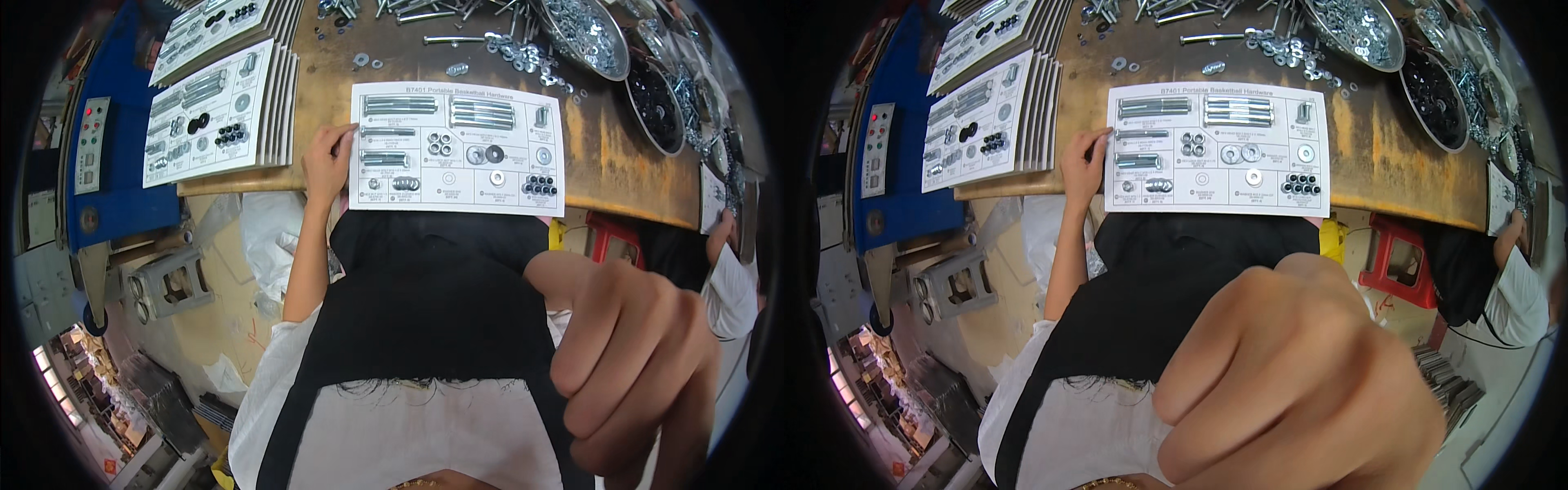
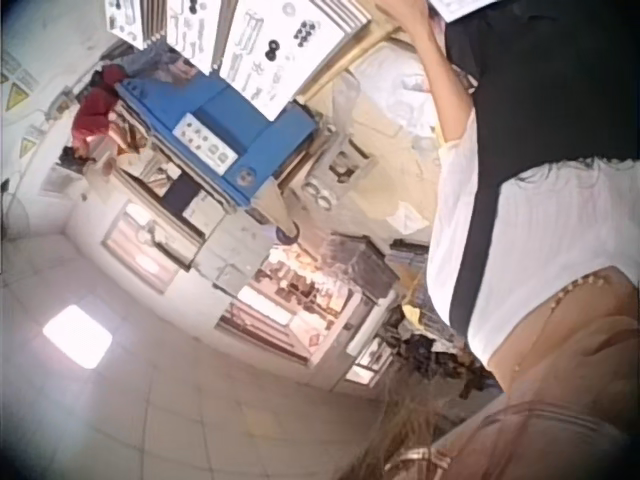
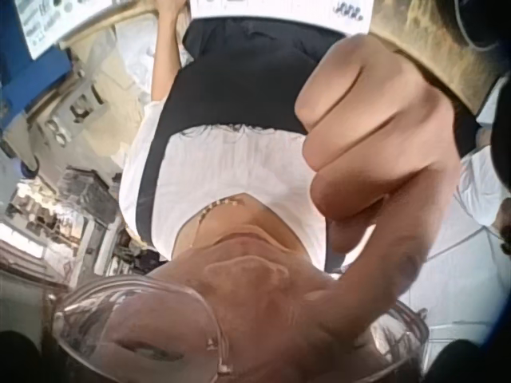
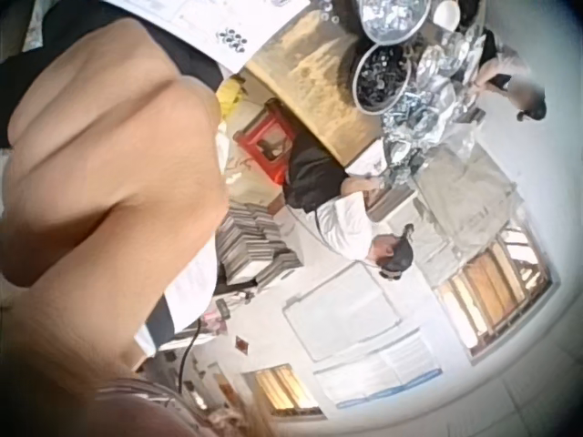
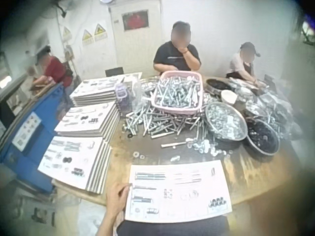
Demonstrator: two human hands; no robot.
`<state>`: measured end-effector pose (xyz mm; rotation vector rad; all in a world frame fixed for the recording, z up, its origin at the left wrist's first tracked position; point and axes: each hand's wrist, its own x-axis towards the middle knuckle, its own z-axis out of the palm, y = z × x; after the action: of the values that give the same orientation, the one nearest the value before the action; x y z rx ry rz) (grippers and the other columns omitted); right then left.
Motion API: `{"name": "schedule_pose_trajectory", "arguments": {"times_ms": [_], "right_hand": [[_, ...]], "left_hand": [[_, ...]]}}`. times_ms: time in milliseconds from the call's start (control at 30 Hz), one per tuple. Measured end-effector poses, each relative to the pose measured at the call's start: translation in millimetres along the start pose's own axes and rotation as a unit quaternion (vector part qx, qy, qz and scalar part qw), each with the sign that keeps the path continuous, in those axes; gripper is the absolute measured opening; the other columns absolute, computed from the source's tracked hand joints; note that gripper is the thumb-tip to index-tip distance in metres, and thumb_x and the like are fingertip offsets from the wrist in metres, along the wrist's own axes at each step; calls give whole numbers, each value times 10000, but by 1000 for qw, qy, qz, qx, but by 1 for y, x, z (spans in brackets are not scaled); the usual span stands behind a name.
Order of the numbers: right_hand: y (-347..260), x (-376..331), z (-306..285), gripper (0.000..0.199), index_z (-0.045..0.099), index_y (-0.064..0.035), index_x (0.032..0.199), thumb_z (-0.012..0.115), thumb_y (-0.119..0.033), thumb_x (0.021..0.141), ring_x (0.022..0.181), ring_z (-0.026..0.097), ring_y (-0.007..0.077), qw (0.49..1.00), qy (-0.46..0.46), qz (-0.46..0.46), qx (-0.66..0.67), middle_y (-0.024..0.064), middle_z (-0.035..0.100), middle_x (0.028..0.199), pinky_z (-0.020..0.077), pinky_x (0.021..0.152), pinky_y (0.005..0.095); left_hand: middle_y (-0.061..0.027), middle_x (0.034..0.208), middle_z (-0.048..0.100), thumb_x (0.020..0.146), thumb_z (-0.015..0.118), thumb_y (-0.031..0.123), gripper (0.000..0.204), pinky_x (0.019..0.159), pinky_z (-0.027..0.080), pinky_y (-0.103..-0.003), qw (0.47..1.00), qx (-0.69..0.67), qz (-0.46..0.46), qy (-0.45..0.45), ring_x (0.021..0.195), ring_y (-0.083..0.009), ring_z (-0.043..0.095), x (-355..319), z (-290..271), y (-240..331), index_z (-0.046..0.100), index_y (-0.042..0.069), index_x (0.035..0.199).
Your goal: The person assembles a hardware kit by picking bolts, nuts, and washers from piles on a table and placing them into designated slots on a cardboard backing. The person handles the components one at a time, following a printed diagram to organize the fasteners.
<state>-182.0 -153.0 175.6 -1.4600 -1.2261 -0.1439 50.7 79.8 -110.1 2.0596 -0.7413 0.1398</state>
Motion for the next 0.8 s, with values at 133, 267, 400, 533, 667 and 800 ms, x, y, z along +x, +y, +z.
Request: {"name": "schedule_pose_trajectory", "arguments": {"times_ms": [133,267,400,533,667,800], "right_hand": [[6,-1,1,102,632,-180,811,663,-89,843,500,490,57,999,27,-42,18,-37,616,650,317,468,197],[16,-5,-6,147,619,-196,752,674,-93,841,456,468,31,978,186,-97,-2,-61,608,608,286,424,180],[23,-24,1,265,518,-211,641,677,-73,801,421,423,-6,878,395,-245,-116,-98,566,544,241,408,164],[20,-9,-9,233,513,-167,663,618,-82,852,498,443,27,849,415,-246,-215,-94,542,618,287,456,179],[75,-42,-86,184,608,-75,1099,553,-176,956,613,510,53,700,578,39,-417,-6,593,746,405,548,207],[194,-185,-225,495,552,-18,1298,522,-388,969,1091,610,353,619,472,378,-501,240,630,1161,456,946,389]], "left_hand": [[-78,747,547,895,617,88,139,575,424,-294,1000,0,-6,12,614,-180,525,-2,-1,0,714,51,987],[-75,746,546,897,613,87,138,575,423,-294,999,-4,35,25,616,-181,527,1,1,-5,718,55,980],[-79,753,555,899,610,89,140,576,424,-296,999,-9,23,23,617,-183,526,1,5,-6,716,55,983],[-102,762,573,908,603,121,153,586,433,-323,1000,22,7,5,626,-223,546,-5,-2,-8,715,55,989],[-148,812,611,914,589,106,159,678,462,-351,999,17,-49,-8,753,-282,597,-8,-9,-1,702,13,977],[-109,748,570,906,598,130,161,584,433,-333,1000,5,-1,9,622,-241,541,-3,-1,-1,719,55,980]]}}
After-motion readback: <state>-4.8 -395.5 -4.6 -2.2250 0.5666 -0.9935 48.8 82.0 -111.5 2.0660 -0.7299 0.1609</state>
